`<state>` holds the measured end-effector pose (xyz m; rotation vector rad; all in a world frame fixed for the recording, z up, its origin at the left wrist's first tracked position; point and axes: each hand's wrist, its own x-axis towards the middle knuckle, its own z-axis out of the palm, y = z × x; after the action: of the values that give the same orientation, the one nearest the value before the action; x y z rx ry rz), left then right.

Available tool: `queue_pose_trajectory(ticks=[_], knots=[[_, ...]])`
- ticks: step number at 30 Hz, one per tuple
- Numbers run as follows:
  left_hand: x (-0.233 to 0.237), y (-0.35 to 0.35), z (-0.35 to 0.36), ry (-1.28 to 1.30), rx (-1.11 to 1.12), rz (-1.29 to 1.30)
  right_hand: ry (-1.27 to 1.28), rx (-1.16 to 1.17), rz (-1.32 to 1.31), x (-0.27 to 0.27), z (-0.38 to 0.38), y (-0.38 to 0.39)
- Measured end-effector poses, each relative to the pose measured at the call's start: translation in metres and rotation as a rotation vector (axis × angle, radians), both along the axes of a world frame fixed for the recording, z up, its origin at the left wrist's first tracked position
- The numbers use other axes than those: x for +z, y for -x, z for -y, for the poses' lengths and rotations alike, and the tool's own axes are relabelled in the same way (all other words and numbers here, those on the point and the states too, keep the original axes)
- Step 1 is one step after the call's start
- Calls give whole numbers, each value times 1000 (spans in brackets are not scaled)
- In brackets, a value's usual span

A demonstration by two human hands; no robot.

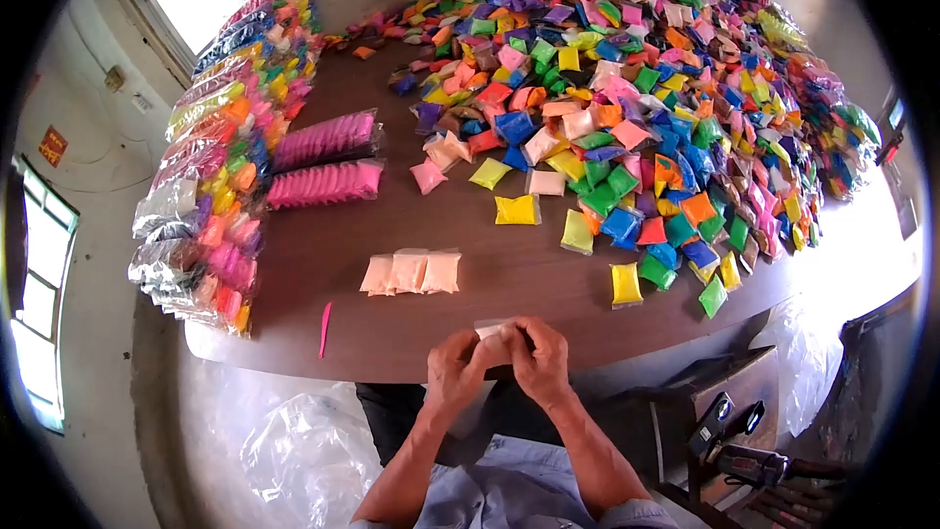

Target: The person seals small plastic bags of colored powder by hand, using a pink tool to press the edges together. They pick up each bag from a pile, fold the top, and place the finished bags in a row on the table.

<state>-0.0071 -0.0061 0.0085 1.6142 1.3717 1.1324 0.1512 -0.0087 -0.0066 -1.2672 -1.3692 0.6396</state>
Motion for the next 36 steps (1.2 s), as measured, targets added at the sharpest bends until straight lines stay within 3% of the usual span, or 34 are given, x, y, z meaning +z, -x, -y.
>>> queue_pose_trajectory(ticks=[12,18,21,26,36], knots=[[-6,-4,-1,-110,71,-21,6,12,107,3,1,0],[9,-6,-1,11,-28,-51,91,-42,-16,-2,2,-1],[1,-6,-3,-145,-41,-59,107,-32,-65,1,2,-1],[1,-4,-1,-119,-16,-146,33,-17,70,3,1,1],[-5,-4,0,-32,-27,-69,58,-72,-22,-8,1,2]])
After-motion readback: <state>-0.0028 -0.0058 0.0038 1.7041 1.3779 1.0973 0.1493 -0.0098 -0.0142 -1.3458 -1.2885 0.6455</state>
